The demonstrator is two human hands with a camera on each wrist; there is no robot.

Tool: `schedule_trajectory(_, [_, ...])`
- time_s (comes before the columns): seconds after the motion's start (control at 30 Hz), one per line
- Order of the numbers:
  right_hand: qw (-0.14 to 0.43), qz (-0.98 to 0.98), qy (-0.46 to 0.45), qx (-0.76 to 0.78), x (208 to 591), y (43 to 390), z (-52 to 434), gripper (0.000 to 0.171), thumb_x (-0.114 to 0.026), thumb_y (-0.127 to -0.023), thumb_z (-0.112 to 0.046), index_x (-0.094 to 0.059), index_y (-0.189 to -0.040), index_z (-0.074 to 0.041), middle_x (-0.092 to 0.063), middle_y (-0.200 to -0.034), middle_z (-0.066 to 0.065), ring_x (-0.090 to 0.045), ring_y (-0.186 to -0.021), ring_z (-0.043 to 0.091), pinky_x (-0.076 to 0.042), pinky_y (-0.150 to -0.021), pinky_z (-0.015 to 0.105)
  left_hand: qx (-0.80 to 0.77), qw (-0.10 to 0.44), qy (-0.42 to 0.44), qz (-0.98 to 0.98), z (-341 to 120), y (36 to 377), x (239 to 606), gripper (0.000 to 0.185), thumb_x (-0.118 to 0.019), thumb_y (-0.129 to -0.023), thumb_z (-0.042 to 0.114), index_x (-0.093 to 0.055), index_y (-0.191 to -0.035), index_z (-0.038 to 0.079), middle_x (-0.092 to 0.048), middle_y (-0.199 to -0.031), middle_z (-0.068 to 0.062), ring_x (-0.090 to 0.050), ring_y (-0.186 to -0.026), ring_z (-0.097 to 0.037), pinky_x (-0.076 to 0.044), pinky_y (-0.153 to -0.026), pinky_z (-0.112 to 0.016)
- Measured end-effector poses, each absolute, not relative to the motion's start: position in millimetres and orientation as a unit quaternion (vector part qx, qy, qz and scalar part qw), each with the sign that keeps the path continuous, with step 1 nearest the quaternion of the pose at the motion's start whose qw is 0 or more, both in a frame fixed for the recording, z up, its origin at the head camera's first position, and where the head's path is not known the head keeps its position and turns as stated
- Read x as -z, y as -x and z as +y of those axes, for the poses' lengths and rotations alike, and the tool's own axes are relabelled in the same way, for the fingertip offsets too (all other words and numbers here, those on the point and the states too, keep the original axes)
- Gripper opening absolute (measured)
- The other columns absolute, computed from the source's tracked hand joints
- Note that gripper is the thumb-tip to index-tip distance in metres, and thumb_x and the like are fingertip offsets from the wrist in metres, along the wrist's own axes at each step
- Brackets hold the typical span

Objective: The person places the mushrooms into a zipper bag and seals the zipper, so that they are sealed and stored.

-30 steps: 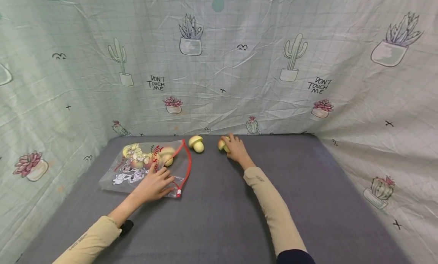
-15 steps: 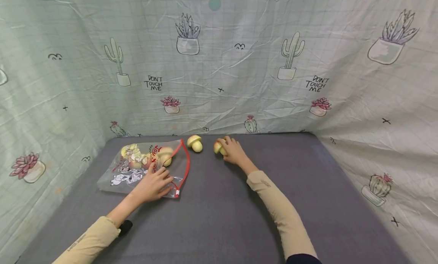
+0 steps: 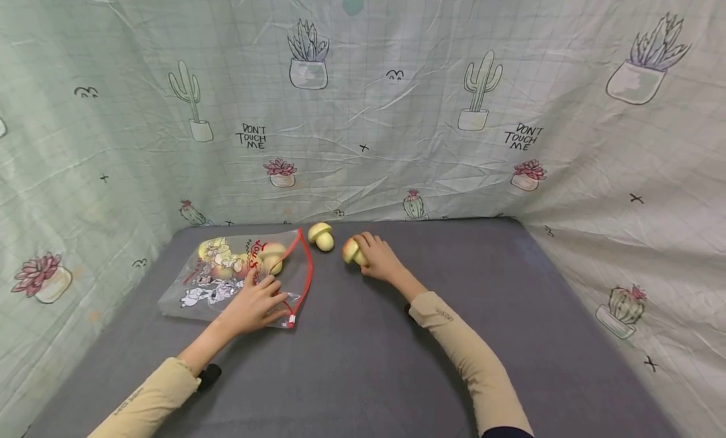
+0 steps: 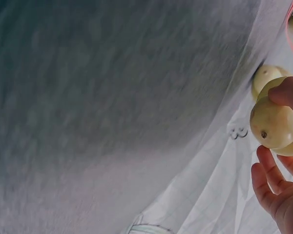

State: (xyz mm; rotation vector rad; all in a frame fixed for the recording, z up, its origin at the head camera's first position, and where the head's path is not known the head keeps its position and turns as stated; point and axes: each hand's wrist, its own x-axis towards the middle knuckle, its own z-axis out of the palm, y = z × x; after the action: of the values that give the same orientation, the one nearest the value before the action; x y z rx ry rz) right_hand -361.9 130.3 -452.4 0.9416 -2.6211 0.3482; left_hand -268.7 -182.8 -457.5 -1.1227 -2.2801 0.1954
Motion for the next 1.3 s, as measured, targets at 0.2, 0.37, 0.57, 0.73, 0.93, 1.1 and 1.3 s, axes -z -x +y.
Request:
schedule_trajectory(0.2, [0.158, -0.914, -0.350, -0.133, 452.9, 354.7, 119.1, 0.067, -0.072, -0.069, -0.014, -0.039, -0.127, -0.007, -0.043, -0.121, 0.014, -0.050, -0.095, 0.028, -0.045, -0.074, 0.042, -0.074, 0.263, 0.424, -0.864, -184.2, 266.6, 453.5, 0.053, -0.064, -0.058, 0.064, -0.060, -0.089, 0.021, -0.052, -0.085, -0.002, -0.047, -0.086, -0.020, -0.028, -0.090, -0.061])
schedule_trajectory(0.37, [0.152, -0.909, -0.367, -0.129, 454.7, 349.5, 108.4, 0.067, -0.072, -0.069, -0.015, -0.040, -0.127, -0.007, -0.043, -0.121, 0.013, -0.051, -0.097, 0.028, -0.046, -0.074, 0.041, -0.082, 0.247, 0.425, -0.867, -184.6, 263.7, 452.7, 0.053, -0.069, -0.055, 0.061, -0.060, -0.090, 0.021, -0.052, -0.087, -0.002, -0.047, -0.088, -0.020, -0.029, -0.090, -0.062])
schedule_trajectory(0.57, [0.147, -0.899, -0.393, -0.126, 456.0, 343.5, 95.6, 0.067, -0.072, -0.069, -0.016, -0.039, -0.127, -0.006, -0.043, -0.121, 0.012, -0.051, -0.097, 0.027, -0.046, -0.076, 0.040, -0.096, 0.230, 0.426, -0.870, -184.2, 258.9, 455.6, 0.048, -0.069, -0.060, 0.058, -0.061, -0.091, 0.022, -0.053, -0.090, -0.003, -0.048, -0.090, -0.021, -0.029, -0.090, -0.063])
schedule_trajectory(0.73, [0.146, -0.892, -0.410, -0.121, 456.4, 340.7, 87.5, 0.068, -0.072, -0.069, -0.016, -0.039, -0.127, -0.007, -0.043, -0.121, 0.011, -0.050, -0.097, 0.025, -0.046, -0.076, 0.039, -0.105, 0.229, 0.423, -0.870, -183.1, 255.8, 456.4, 0.045, -0.067, -0.063, 0.058, -0.061, -0.091, 0.023, -0.055, -0.095, -0.005, -0.049, -0.093, -0.022, -0.031, -0.090, -0.062])
schedule_trajectory(0.93, [0.150, -0.886, -0.422, -0.119, 456.0, 339.2, 80.4, 0.069, -0.071, -0.069, -0.016, -0.037, -0.129, -0.007, -0.042, -0.122, 0.011, -0.050, -0.098, 0.025, -0.045, -0.076, 0.038, -0.116, 0.234, 0.417, -0.871, -183.3, 254.5, 456.9, 0.043, -0.066, -0.065, 0.056, -0.059, -0.092, 0.023, -0.054, -0.099, -0.006, -0.049, -0.095, -0.023, -0.030, -0.091, -0.060])
schedule_trajectory(1.1, [0.146, -0.887, -0.422, -0.119, 455.5, 338.4, 75.5, 0.070, -0.071, -0.068, -0.016, -0.038, -0.129, -0.009, -0.042, -0.123, 0.011, -0.050, -0.101, 0.026, -0.046, -0.080, 0.038, -0.116, 0.239, 0.413, -0.871, -183.6, 252.8, 455.3, 0.040, -0.066, -0.067, 0.054, -0.061, -0.095, 0.027, -0.054, -0.099, -0.006, -0.048, -0.097, -0.024, -0.028, -0.092, -0.060])
schedule_trajectory(1.3, [0.153, -0.881, -0.431, -0.119, 453.7, 336.9, 68.2, 0.070, -0.072, -0.067, -0.017, -0.038, -0.128, -0.010, -0.042, -0.121, 0.011, -0.050, -0.095, 0.023, -0.045, -0.077, 0.037, -0.116, 0.239, 0.408, -0.874, -183.7, 250.8, 453.1, 0.039, -0.065, -0.068, 0.054, -0.062, -0.097, 0.028, -0.054, -0.101, -0.007, -0.048, -0.099, -0.024, -0.027, -0.094, -0.061])
